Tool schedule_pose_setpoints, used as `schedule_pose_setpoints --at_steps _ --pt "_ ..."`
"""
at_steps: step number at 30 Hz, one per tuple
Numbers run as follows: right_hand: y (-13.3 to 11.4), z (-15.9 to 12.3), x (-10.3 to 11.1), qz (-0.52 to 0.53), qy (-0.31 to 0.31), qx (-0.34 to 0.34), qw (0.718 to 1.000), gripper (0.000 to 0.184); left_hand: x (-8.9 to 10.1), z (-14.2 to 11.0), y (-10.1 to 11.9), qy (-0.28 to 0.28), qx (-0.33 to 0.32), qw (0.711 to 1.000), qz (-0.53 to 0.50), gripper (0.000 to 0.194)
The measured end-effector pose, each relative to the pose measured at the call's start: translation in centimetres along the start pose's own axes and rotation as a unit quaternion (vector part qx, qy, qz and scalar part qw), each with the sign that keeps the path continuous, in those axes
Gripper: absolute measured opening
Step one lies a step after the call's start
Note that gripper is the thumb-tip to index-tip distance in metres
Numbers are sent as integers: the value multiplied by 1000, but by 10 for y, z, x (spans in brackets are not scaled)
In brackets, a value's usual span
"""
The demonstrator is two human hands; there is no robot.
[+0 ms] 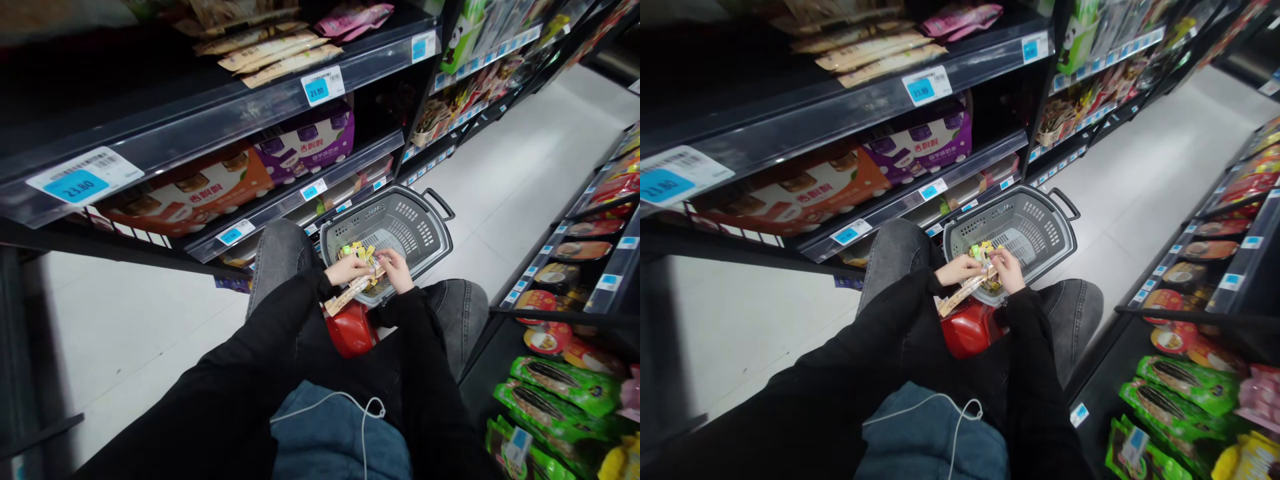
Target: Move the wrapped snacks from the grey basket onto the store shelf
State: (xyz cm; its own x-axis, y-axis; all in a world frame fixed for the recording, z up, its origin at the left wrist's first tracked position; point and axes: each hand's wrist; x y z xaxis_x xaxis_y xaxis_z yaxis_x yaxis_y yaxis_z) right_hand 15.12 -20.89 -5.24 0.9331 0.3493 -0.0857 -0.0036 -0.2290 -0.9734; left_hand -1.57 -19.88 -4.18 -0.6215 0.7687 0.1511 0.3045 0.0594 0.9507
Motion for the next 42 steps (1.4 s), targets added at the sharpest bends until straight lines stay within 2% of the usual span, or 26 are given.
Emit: schedule_pose_setpoints --at_steps 2,5,8,13,16,22,27,32,34,39,42 --pt "0 1 1 5 12 2 1000 31 1 1 1 7 2 1000 -19 40" --pt "0 2 7 15 73 16 997 30 5 2 0 -6 10 998 -65 32" --pt "1 2 20 31 145 35 988 29 9 2 -4 -65 33 987 -143 39" --pt "2 -3 41 66 211 66 973 29 12 0 -8 -147 38 955 -255 53" --pt "1 -6 47 77 229 73 968 29 12 -2 -5 -172 31 941 -290 54" --pt "-3 -8 49 95 220 70 968 35 13 -7 -5 -181 24 922 -342 66" --pt "-5 -9 49 105 205 65 971 39 15 -9 -8 -157 21 919 -361 67" --pt "-5 -10 53 107 202 71 971 42 22 -15 1 -144 26 890 -431 62" --pt "-4 -12 55 90 191 71 975 41 26 -15 2 -112 33 884 -452 54" --pt "-7 -16 55 69 147 70 984 31 32 -10 -6 33 58 885 -461 32" --pt "-9 -17 54 69 134 64 987 30 34 -8 -8 76 78 885 -453 27"
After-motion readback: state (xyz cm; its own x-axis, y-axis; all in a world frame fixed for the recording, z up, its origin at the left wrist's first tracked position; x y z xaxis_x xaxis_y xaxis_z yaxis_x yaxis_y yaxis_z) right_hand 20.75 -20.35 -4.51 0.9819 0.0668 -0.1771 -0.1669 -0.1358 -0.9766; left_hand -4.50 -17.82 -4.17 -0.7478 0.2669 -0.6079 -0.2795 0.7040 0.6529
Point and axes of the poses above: each hand's wrist, its own z-axis towards the middle knuckle, its own x-axis out of the back of the hand, y = z × x, and after that the axes turned 9 degrees about -y, right-handed
